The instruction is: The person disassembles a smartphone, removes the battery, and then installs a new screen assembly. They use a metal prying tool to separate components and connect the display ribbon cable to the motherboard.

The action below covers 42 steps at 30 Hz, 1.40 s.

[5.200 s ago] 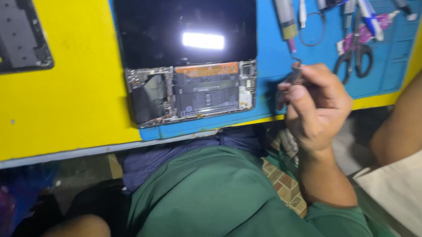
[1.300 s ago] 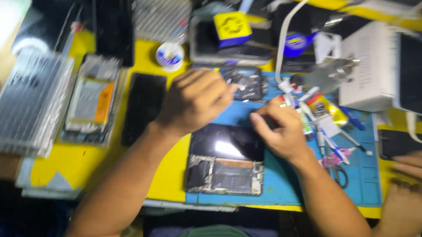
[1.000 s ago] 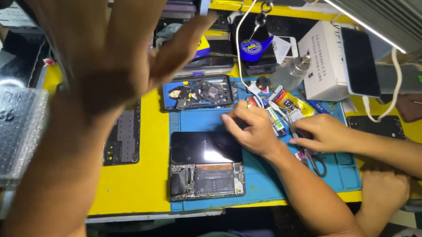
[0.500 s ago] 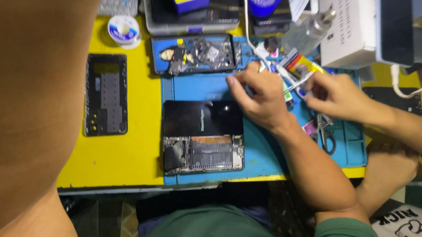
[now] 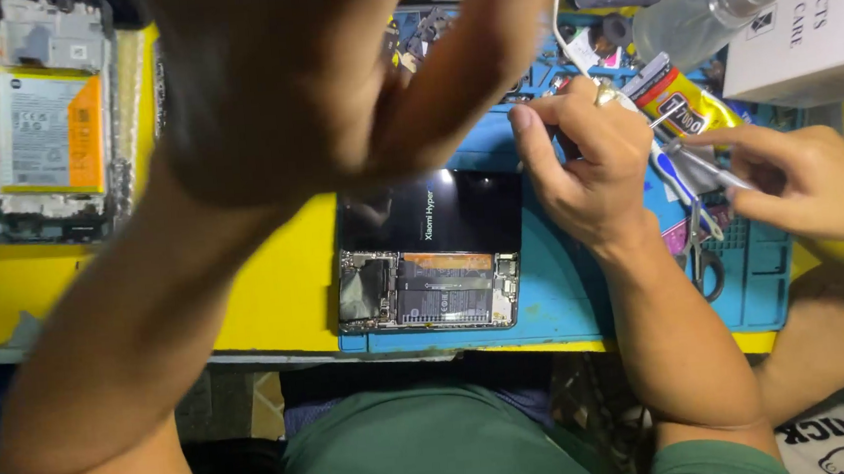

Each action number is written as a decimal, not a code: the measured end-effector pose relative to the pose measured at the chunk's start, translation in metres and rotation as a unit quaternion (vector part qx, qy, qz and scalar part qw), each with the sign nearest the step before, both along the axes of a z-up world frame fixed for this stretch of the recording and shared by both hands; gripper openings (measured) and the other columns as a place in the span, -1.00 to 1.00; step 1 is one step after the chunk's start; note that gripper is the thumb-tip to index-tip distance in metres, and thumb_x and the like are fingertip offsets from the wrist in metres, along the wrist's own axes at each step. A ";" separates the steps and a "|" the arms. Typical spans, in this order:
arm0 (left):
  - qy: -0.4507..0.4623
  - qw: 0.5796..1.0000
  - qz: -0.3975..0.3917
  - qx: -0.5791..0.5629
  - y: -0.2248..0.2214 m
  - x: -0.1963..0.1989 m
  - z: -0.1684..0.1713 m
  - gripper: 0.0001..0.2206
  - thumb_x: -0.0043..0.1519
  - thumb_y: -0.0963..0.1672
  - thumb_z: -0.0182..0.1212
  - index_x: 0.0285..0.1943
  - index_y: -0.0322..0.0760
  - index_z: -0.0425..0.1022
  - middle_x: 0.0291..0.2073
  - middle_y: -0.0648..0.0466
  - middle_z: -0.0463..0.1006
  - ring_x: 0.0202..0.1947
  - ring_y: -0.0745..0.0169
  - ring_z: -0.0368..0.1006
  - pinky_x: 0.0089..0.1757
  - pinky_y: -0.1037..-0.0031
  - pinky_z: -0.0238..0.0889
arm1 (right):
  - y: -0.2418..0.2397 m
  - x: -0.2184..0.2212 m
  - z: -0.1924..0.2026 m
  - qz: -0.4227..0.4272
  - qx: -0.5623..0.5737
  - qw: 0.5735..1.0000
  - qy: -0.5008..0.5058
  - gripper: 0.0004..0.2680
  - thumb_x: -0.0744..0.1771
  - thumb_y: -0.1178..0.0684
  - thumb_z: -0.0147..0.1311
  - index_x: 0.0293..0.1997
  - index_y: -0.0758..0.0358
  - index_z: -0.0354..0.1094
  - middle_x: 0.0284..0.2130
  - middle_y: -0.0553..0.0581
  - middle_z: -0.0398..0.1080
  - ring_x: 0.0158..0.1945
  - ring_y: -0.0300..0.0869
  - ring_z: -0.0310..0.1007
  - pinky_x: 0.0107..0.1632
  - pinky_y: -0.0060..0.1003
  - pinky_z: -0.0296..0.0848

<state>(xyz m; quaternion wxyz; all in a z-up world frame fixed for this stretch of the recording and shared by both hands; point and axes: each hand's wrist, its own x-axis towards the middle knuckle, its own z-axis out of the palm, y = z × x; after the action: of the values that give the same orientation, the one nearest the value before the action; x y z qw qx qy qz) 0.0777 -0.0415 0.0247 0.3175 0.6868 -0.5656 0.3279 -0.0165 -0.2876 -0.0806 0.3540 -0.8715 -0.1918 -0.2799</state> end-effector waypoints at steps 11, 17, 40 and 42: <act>0.320 0.935 -0.134 0.066 -0.005 0.010 -0.107 -0.87 0.41 -0.21 0.31 -0.23 -0.34 0.61 -0.49 0.06 0.45 -0.48 0.13 0.33 -0.36 0.31 0.21 | 0.020 -0.007 0.019 0.278 0.160 0.903 0.287 -0.55 0.45 -0.11 -0.43 0.15 0.54 0.34 0.13 0.52 0.41 0.31 0.32 0.40 0.44 0.15 0.33; 0.269 0.956 -0.085 0.075 0.001 0.009 -0.106 -0.91 0.42 -0.22 0.33 -0.18 -0.29 0.62 -0.49 0.09 0.49 -0.53 0.07 0.35 -0.42 0.26 0.17 | 0.024 -0.007 0.017 0.268 0.170 0.913 0.258 -0.54 0.47 -0.15 -0.45 0.05 0.50 0.40 0.06 0.44 0.45 0.29 0.28 0.44 0.50 0.33 0.29; 0.140 0.988 -0.012 0.067 0.010 0.023 -0.128 -0.83 0.51 -0.16 0.30 -0.18 -0.19 0.49 -0.42 0.13 0.48 -0.38 0.10 0.42 -0.34 0.29 0.17 | 0.007 -0.010 -0.022 0.128 0.217 0.946 0.205 -0.38 0.53 -0.37 -0.57 -0.24 0.47 0.35 -0.21 0.48 0.43 0.27 0.39 0.49 0.60 0.17 0.29; 0.134 0.988 -0.001 0.077 0.010 0.022 -0.130 -0.82 0.54 -0.14 0.28 -0.17 -0.17 0.48 -0.39 0.14 0.46 -0.35 0.13 0.41 -0.31 0.31 0.18 | 0.006 -0.007 -0.024 0.119 0.216 0.948 0.202 -0.39 0.53 -0.36 -0.58 -0.23 0.45 0.35 -0.22 0.46 0.43 0.25 0.36 0.51 0.59 0.14 0.33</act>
<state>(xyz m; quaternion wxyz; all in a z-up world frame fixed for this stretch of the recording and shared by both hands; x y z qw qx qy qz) 0.1000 -0.0310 -0.1049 0.3372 0.7460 -0.5424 0.1885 -0.0238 -0.2816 -0.1045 0.5959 -0.7833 -0.1537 -0.0882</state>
